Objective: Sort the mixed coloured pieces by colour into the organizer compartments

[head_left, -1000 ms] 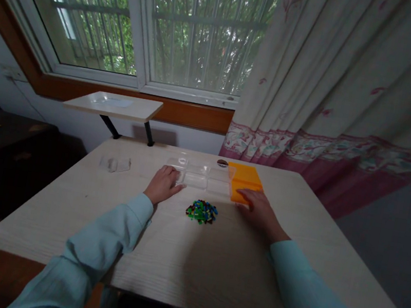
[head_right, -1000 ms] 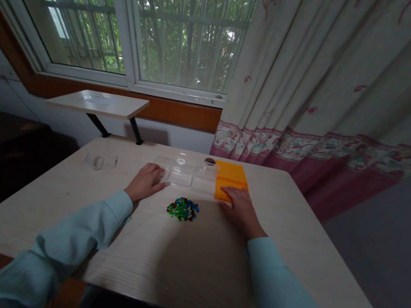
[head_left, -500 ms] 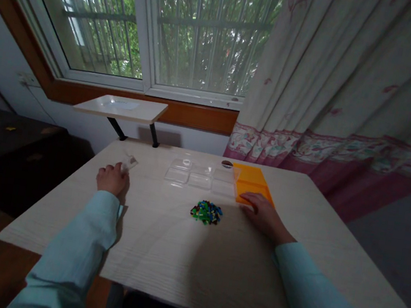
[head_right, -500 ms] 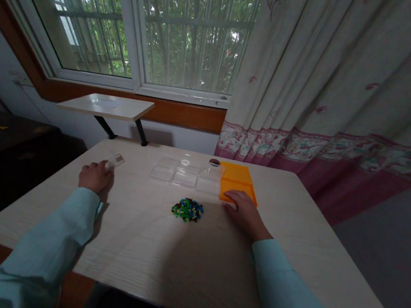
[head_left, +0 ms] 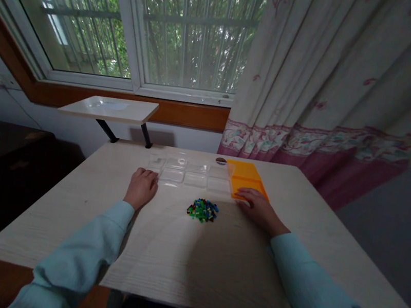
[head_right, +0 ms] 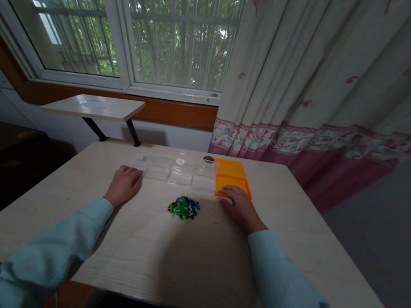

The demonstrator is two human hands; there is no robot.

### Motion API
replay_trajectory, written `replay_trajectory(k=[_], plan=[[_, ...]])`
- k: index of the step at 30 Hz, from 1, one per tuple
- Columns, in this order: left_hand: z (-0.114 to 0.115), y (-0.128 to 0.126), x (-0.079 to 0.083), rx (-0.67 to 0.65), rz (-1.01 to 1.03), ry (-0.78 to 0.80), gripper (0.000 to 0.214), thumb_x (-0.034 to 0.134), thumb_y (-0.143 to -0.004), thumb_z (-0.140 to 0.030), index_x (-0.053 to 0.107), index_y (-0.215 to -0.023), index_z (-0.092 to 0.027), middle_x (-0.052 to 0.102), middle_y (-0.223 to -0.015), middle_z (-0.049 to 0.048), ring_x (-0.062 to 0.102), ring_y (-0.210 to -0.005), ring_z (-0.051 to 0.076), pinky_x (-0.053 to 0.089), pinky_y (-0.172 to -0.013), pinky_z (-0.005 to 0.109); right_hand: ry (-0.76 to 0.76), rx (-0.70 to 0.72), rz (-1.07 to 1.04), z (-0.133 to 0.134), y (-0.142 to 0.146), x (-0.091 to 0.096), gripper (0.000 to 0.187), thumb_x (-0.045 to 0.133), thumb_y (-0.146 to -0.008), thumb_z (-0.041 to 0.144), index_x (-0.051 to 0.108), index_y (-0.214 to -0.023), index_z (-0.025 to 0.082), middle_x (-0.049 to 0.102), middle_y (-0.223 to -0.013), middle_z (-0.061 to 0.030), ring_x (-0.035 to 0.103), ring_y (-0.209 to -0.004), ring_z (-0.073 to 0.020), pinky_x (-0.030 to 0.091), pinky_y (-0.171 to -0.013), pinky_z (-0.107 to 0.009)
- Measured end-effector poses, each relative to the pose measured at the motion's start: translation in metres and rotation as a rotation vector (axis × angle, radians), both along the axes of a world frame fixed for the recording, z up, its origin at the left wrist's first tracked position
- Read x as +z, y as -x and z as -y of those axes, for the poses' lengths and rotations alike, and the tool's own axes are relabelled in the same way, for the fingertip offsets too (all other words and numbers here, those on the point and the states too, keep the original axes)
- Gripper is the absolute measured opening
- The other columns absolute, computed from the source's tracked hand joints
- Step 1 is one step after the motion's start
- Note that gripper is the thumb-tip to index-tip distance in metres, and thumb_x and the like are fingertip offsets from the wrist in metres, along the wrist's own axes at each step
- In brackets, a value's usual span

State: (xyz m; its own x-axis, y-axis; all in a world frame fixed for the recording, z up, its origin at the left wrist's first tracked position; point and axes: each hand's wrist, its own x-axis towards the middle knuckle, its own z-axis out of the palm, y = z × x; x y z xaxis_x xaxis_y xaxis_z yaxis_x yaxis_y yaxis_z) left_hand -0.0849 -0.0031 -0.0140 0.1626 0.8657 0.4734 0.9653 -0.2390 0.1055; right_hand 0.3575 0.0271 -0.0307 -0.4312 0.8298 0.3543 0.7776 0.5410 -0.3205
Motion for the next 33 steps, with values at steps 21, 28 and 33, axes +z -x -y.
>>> replay_trajectory(k=[21, 28, 33], plan=[[-0.006, -0.019, -0.015, -0.203, 0.087, 0.034, 0.04, 0.047, -0.083, -0.012, 0.064, -0.118, -0.02, 0.054, -0.108, 0.0116, 0.049, -0.106, 0.026, 0.044, -0.097, 0.043, -0.122, -0.155, 0.06, 0.013, 0.033, 0.013, 0.024, 0.049, -0.088, 0.019, 0.07, -0.1, 0.018, 0.066, -0.099, -0.0112, 0.057, -0.095, -0.0243, 0.046, -0.085, -0.038], [-0.004, -0.052, -0.012, -0.278, 0.104, 0.048, 0.045, 0.046, -0.082, -0.009, 0.06, -0.124, -0.02, 0.052, -0.11, 0.0116, 0.047, -0.108, 0.026, 0.045, -0.097, 0.044, -0.15, -0.308, 0.028, 0.009, 0.011, 0.009, 0.026, 0.049, -0.083, 0.017, 0.071, -0.097, 0.018, 0.066, -0.097, -0.0115, 0.057, -0.094, -0.0251, 0.046, -0.087, -0.04], [-0.001, -0.056, -0.008, -0.284, 0.116, 0.048, 0.041, 0.046, -0.084, -0.011, 0.061, -0.12, -0.02, 0.053, -0.107, 0.0107, 0.048, -0.105, 0.026, 0.045, -0.096, 0.044, -0.134, -0.314, 0.046, 0.011, 0.009, 0.011, 0.026, 0.049, -0.081, 0.016, 0.071, -0.095, 0.017, 0.065, -0.095, -0.0127, 0.057, -0.095, -0.0266, 0.046, -0.087, -0.041]])
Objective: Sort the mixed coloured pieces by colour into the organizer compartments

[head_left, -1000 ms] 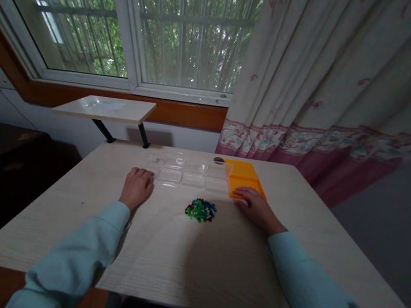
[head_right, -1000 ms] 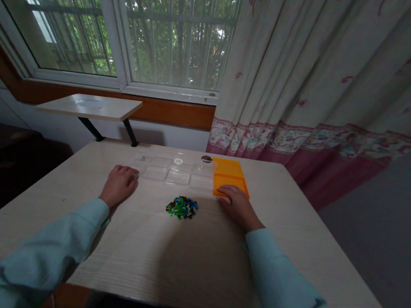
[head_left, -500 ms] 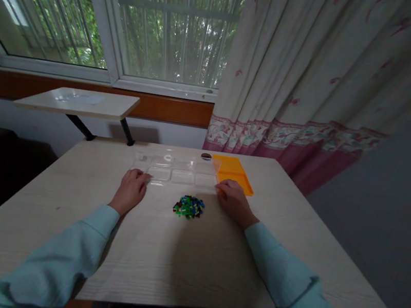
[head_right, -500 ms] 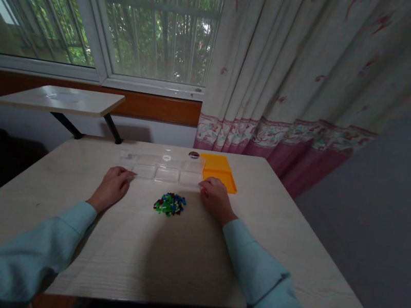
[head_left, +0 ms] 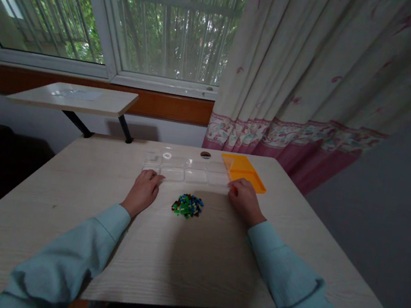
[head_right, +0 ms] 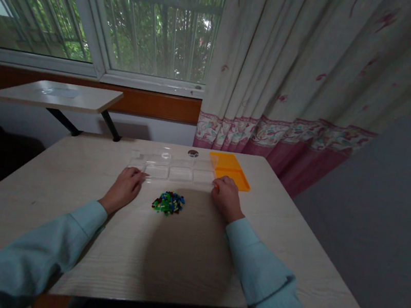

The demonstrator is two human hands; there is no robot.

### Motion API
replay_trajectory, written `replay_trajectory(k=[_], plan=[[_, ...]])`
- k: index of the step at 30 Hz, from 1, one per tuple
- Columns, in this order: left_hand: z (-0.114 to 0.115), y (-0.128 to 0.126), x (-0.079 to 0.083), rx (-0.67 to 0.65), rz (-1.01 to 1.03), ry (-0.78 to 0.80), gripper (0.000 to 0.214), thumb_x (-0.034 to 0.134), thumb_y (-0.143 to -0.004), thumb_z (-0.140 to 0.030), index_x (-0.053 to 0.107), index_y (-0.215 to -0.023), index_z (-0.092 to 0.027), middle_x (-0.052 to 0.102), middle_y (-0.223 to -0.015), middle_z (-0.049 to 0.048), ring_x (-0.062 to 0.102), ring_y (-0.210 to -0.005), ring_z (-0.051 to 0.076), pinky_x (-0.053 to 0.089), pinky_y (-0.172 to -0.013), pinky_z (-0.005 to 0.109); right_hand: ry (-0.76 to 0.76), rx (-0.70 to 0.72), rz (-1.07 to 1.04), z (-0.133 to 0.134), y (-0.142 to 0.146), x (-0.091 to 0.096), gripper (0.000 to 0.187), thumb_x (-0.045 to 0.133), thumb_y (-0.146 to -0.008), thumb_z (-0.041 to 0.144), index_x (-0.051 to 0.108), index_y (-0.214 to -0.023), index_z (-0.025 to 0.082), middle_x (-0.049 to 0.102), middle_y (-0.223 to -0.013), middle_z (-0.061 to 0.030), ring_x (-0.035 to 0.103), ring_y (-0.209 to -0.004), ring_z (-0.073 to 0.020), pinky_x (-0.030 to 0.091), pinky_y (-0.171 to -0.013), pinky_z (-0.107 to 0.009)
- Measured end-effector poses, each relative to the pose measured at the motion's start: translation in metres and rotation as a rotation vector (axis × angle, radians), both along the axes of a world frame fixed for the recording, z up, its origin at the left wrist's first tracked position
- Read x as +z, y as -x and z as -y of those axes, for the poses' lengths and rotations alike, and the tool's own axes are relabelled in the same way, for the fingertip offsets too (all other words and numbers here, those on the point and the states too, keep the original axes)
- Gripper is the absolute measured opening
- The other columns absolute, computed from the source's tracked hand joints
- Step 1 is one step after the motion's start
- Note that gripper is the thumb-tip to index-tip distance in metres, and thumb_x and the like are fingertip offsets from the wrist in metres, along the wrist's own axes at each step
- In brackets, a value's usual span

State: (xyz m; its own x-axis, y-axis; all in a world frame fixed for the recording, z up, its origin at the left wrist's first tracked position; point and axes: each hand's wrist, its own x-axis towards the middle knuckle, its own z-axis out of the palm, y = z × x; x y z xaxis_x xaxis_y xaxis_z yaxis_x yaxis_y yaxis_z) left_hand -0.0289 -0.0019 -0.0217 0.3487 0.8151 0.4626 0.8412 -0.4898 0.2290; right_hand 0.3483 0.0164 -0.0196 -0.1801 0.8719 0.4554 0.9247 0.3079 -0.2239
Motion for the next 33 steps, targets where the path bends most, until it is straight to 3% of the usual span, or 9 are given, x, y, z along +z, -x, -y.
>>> replay_trajectory(k=[7, 12, 16, 19, 21, 24, 28, 33], plan=[[-0.003, 0.001, 0.005, 0.027, -0.018, 0.01, 0.037, 0.047, -0.085, -0.013, 0.06, -0.119, -0.018, 0.053, -0.105, 0.011, 0.048, -0.105, 0.027, 0.044, -0.097, 0.045, 0.024, 0.03, 0.038, 0.005, 0.001, 0.004, 0.025, 0.05, -0.08, 0.014, 0.07, -0.093, 0.018, 0.063, -0.094, -0.0126, 0.057, -0.094, -0.0264, 0.047, -0.085, -0.04], [-0.009, 0.004, 0.004, 0.053, -0.013, 0.005, 0.037, 0.048, -0.084, -0.015, 0.059, -0.119, -0.018, 0.053, -0.103, 0.0111, 0.048, -0.104, 0.028, 0.044, -0.097, 0.045, 0.032, 0.009, 0.083, 0.008, 0.002, 0.008, 0.031, 0.052, -0.079, 0.015, 0.069, -0.104, 0.019, 0.063, -0.096, -0.012, 0.057, -0.093, -0.0265, 0.046, -0.083, -0.039], [0.001, 0.0, 0.013, 0.103, 0.012, -0.056, 0.04, 0.05, -0.084, -0.015, 0.056, -0.123, -0.016, 0.05, -0.113, 0.014, 0.044, -0.112, 0.03, 0.041, -0.101, 0.046, -0.062, -0.055, 0.097, 0.016, 0.013, 0.02, 0.035, 0.062, -0.078, 0.025, 0.066, -0.112, 0.02, 0.06, -0.103, -0.0145, 0.054, -0.097, -0.0308, 0.045, -0.085, -0.044], [0.015, -0.014, 0.023, 0.108, 0.031, -0.107, 0.036, 0.049, -0.088, -0.018, 0.056, -0.124, -0.017, 0.048, -0.122, 0.0149, 0.043, -0.118, 0.03, 0.038, -0.104, 0.047, -0.065, 0.104, 0.03, 0.027, 0.038, 0.026, 0.03, 0.058, -0.085, 0.03, 0.065, -0.112, 0.019, 0.059, -0.104, -0.0134, 0.054, -0.099, -0.0289, 0.046, -0.088, -0.043], [0.026, -0.029, 0.026, -0.01, 0.034, -0.047, 0.033, 0.045, -0.094, -0.023, 0.055, -0.125, -0.02, 0.052, -0.118, 0.0124, 0.048, -0.112, 0.027, 0.042, -0.101, 0.044, 0.023, 0.29, -0.037, 0.038, 0.059, 0.024, 0.032, 0.054, -0.09, 0.033, 0.06, -0.12, 0.022, 0.059, -0.107, -0.0108, 0.057, -0.1, -0.0252, 0.048, -0.09, -0.04], [0.04, -0.051, 0.024, -0.195, 0.051, 0.109, 0.037, 0.044, -0.097, -0.032, 0.051, -0.132, -0.021, 0.054, -0.116, 0.0109, 0.053, -0.107, 0.023, 0.048, -0.096, 0.037, 0.124, 0.442, -0.06, 0.053, 0.087, 0.016, 0.048, 0.059, -0.088, 0.042, 0.052, -0.132, 0.025, 0.057, -0.117, -0.0111, 0.056, -0.106, -0.0263, 0.048, -0.095, -0.043], [0.049, -0.065, 0.014, -0.21, 0.032, 0.152, 0.043, 0.051, -0.094, -0.04, 0.049, -0.133, -0.021, 0.055, -0.118, 0.0123, 0.052, -0.111, 0.027, 0.048, -0.097, 0.042, 0.182, 0.446, -0.059, 0.066, 0.103, 0.007, 0.057, 0.066, -0.083, 0.041, 0.05, -0.134, 0.02, 0.054, -0.122, -0.015, 0.052, -0.114, -0.0305, 0.045, -0.101, -0.048], [0.047, -0.07, 0.005, -0.199, 0.038, 0.193, 0.033, 0.05, -0.094, -0.027, 0.054, -0.126, -0.018, 0.055, -0.111, 0.0117, 0.053, -0.106, 0.025, 0.048, -0.096, 0.041, 0.223, 0.429, -0.134, 0.071, 0.113, 0.008, 0.046, 0.062, -0.083, 0.026, 0.054, -0.128, 0.021, 0.054, -0.119, -0.0132, 0.052, -0.111, -0.0275, 0.046, -0.1, -0.045]])
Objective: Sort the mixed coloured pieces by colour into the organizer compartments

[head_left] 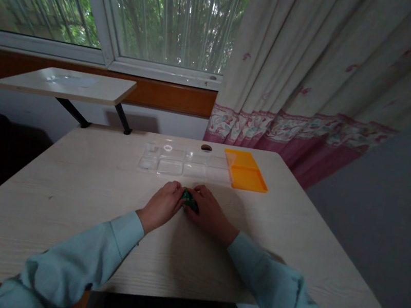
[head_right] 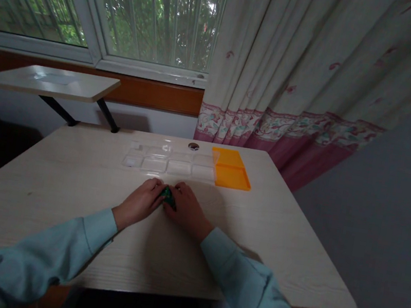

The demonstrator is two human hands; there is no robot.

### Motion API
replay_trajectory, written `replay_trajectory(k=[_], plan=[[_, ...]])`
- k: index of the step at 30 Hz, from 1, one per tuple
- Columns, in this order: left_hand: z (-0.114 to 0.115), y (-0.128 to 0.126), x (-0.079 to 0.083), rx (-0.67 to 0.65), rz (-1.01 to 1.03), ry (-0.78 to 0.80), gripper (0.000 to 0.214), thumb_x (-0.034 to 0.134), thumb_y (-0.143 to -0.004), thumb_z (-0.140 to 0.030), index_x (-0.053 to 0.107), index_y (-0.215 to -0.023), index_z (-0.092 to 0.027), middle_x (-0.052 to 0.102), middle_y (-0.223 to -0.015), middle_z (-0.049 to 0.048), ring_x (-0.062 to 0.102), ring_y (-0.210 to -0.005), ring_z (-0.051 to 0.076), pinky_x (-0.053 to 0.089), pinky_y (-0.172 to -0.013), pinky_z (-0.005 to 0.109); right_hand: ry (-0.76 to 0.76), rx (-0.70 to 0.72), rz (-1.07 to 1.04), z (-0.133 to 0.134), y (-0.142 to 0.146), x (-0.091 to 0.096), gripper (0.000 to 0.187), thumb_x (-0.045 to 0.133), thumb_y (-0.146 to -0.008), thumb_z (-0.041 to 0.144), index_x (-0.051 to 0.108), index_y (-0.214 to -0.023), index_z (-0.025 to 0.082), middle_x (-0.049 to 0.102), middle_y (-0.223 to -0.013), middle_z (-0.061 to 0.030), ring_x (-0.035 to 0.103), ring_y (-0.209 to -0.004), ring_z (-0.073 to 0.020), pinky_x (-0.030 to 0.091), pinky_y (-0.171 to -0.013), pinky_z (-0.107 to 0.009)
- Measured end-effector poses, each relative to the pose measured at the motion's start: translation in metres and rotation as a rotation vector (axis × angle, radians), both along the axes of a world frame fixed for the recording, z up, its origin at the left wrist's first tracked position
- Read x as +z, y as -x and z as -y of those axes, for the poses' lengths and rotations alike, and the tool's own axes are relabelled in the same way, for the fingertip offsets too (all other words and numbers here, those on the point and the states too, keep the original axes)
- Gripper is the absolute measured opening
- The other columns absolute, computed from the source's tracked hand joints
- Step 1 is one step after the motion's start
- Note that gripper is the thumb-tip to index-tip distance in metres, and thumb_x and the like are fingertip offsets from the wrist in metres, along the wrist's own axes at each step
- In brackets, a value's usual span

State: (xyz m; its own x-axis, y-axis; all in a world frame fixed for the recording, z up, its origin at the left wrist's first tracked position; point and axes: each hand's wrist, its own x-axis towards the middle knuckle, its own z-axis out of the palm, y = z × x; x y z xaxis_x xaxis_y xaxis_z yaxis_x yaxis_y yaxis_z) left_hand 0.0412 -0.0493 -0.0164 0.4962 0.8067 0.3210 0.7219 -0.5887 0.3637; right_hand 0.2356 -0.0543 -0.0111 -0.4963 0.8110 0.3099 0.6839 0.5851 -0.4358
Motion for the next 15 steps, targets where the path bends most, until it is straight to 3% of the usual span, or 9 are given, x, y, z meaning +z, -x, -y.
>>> replay_trajectory(k=[6, 15], plan=[[-0.0018, -0.0028, -0.0008, -0.01, 0.112, 0.099, 0.026, 0.049, -0.094, -0.021, 0.059, -0.118, -0.02, 0.055, -0.105, 0.008, 0.055, -0.099, 0.021, 0.05, -0.092, 0.036, 0.082, -0.02, -0.054, -0.0021, 0.0071, 0.0079, 0.035, 0.064, -0.08, 0.019, 0.059, -0.114, 0.017, 0.056, -0.11, -0.0103, 0.054, -0.102, -0.0223, 0.047, -0.095, -0.039], [-0.0032, 0.0047, 0.0005, -0.036, 0.278, 0.115, 0.022, 0.049, -0.094, -0.019, 0.063, -0.111, -0.017, 0.057, -0.102, 0.0077, 0.056, -0.099, 0.019, 0.05, -0.093, 0.035, 0.111, 0.023, -0.177, -0.0097, -0.0028, 0.0066, 0.022, 0.063, -0.08, 0.011, 0.064, -0.101, 0.017, 0.058, -0.1, -0.0066, 0.055, -0.094, -0.0178, 0.048, -0.087, -0.032]])
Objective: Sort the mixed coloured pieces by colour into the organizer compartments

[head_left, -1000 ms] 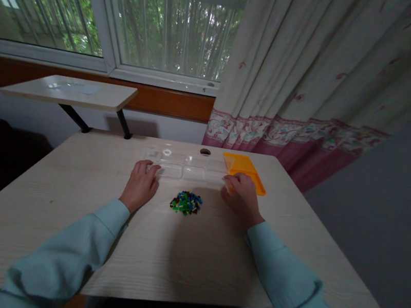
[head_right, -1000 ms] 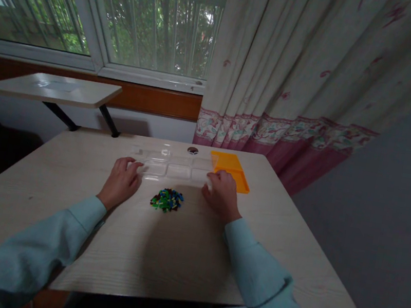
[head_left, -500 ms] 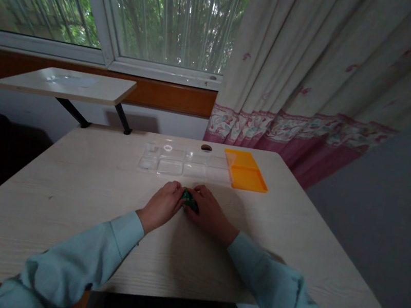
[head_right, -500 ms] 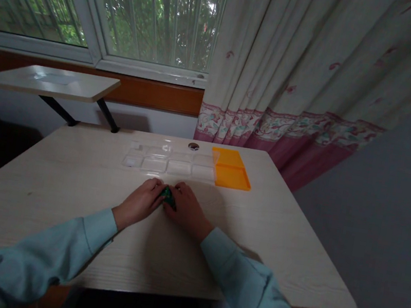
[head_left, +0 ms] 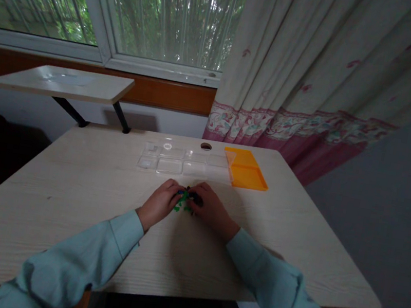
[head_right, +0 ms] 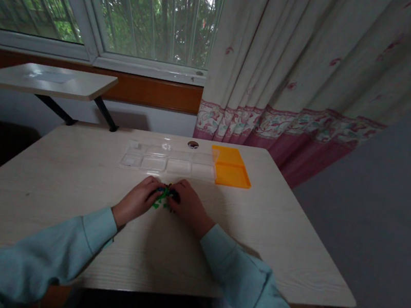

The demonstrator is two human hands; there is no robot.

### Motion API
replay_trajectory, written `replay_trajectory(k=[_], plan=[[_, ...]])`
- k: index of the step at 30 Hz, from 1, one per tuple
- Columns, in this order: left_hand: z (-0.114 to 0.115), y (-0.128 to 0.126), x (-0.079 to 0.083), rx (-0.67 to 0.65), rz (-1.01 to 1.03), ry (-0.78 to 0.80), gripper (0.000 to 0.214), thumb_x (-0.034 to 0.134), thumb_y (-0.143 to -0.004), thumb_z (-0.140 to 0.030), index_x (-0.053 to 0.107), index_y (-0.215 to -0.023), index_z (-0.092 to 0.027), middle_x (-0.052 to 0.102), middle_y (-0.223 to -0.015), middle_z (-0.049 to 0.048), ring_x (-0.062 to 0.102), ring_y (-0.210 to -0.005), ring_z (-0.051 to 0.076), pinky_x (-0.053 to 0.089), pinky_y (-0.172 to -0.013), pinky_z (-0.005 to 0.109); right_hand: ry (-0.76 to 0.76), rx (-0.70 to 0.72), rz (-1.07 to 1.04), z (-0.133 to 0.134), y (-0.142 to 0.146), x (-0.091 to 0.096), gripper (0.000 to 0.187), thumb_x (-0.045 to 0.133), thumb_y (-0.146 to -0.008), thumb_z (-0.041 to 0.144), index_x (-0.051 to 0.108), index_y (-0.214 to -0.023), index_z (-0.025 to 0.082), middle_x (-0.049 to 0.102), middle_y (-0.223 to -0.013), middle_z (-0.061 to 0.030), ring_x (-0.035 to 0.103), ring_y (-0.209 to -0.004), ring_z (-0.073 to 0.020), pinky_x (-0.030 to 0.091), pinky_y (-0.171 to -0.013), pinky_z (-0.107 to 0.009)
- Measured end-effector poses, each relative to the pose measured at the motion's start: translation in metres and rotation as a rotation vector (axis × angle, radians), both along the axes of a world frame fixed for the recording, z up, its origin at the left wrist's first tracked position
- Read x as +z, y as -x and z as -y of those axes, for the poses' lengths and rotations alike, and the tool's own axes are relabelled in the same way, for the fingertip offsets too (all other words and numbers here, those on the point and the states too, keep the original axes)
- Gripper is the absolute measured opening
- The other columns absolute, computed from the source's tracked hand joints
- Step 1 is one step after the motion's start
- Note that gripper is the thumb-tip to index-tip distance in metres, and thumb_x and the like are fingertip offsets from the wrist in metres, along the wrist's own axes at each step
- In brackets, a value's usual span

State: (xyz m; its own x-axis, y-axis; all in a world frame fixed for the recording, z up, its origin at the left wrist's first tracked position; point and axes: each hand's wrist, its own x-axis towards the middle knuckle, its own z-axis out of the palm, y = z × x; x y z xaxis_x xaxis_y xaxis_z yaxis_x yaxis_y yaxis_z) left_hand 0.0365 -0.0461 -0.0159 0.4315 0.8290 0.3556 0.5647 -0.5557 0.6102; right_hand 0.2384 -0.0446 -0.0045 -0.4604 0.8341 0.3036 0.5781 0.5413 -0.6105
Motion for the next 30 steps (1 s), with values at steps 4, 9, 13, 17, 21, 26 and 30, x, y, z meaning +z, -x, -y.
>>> replay_trajectory(k=[4, 9, 13, 17, 21, 26, 30], plan=[[-0.0004, 0.0012, -0.0007, 0.001, 0.052, 0.001, 0.022, 0.051, -0.094, -0.019, 0.064, -0.111, -0.018, 0.059, -0.103, 0.0073, 0.056, -0.101, 0.019, 0.05, -0.094, 0.036, -0.008, -0.043, -0.031, -0.0033, -0.0029, -0.0029, 0.018, 0.063, -0.079, 0.009, 0.065, -0.095, 0.017, 0.06, -0.095, -0.0058, 0.057, -0.091, -0.0176, 0.048, -0.085, -0.032], [-0.0015, 0.0014, -0.0004, -0.006, 0.07, -0.001, 0.022, 0.051, -0.093, -0.016, 0.065, -0.11, -0.017, 0.061, -0.102, 0.0079, 0.057, -0.1, 0.019, 0.05, -0.093, 0.036, -0.024, -0.062, -0.101, -0.0066, -0.0061, -0.0062, 0.013, 0.063, -0.082, 0.011, 0.068, -0.092, 0.017, 0.062, -0.09, -0.0046, 0.058, -0.088, -0.0164, 0.048, -0.081, -0.029], [-0.0023, 0.0016, -0.001, -0.009, 0.096, -0.022, 0.023, 0.05, -0.092, -0.015, 0.065, -0.109, -0.018, 0.063, -0.102, 0.0076, 0.058, -0.1, 0.019, 0.051, -0.092, 0.037, -0.03, -0.08, -0.125, -0.0078, -0.007, -0.0071, 0.014, 0.062, -0.083, 0.01, 0.069, -0.091, 0.017, 0.064, -0.089, -0.0045, 0.06, -0.086, -0.0159, 0.049, -0.08, -0.029], [-0.0022, 0.0021, -0.0003, -0.018, 0.12, -0.027, 0.024, 0.049, -0.093, -0.015, 0.064, -0.11, -0.019, 0.064, -0.103, 0.0073, 0.059, -0.101, 0.019, 0.05, -0.093, 0.037, -0.046, -0.087, -0.131, -0.0079, -0.0073, -0.0076, 0.016, 0.06, -0.083, 0.009, 0.07, -0.093, 0.017, 0.066, -0.091, -0.0058, 0.061, -0.087, -0.0162, 0.05, -0.082, -0.03], [-0.0019, 0.002, 0.0017, -0.015, 0.125, -0.023, 0.022, 0.05, -0.092, -0.016, 0.064, -0.109, -0.019, 0.065, -0.104, 0.0073, 0.059, -0.101, 0.02, 0.05, -0.093, 0.037, -0.07, -0.063, -0.098, -0.0073, -0.0073, -0.0076, 0.019, 0.061, -0.083, 0.009, 0.07, -0.098, 0.018, 0.069, -0.093, -0.0061, 0.063, -0.09, -0.0174, 0.051, -0.086, -0.032], [-0.0016, 0.0021, 0.0026, -0.014, 0.102, -0.046, 0.021, 0.057, -0.089, -0.019, 0.065, -0.108, -0.019, 0.063, -0.106, 0.0074, 0.057, -0.104, 0.02, 0.048, -0.095, 0.037, -0.11, -0.028, -0.059, -0.0059, -0.0069, -0.0073, 0.021, 0.061, -0.083, 0.012, 0.071, -0.1, 0.022, 0.072, -0.098, -0.0054, 0.064, -0.094, -0.0183, 0.051, -0.09, -0.034], [-0.0005, 0.0038, 0.0032, 0.026, 0.012, -0.107, 0.028, 0.066, -0.084, -0.023, 0.065, -0.112, -0.022, 0.061, -0.11, 0.0069, 0.053, -0.107, 0.023, 0.045, -0.096, 0.041, -0.128, -0.033, -0.04, -0.0054, -0.0093, -0.0063, 0.021, 0.06, -0.084, 0.014, 0.072, -0.099, 0.022, 0.073, -0.1, -0.0044, 0.065, -0.096, -0.0181, 0.051, -0.09, -0.033]])
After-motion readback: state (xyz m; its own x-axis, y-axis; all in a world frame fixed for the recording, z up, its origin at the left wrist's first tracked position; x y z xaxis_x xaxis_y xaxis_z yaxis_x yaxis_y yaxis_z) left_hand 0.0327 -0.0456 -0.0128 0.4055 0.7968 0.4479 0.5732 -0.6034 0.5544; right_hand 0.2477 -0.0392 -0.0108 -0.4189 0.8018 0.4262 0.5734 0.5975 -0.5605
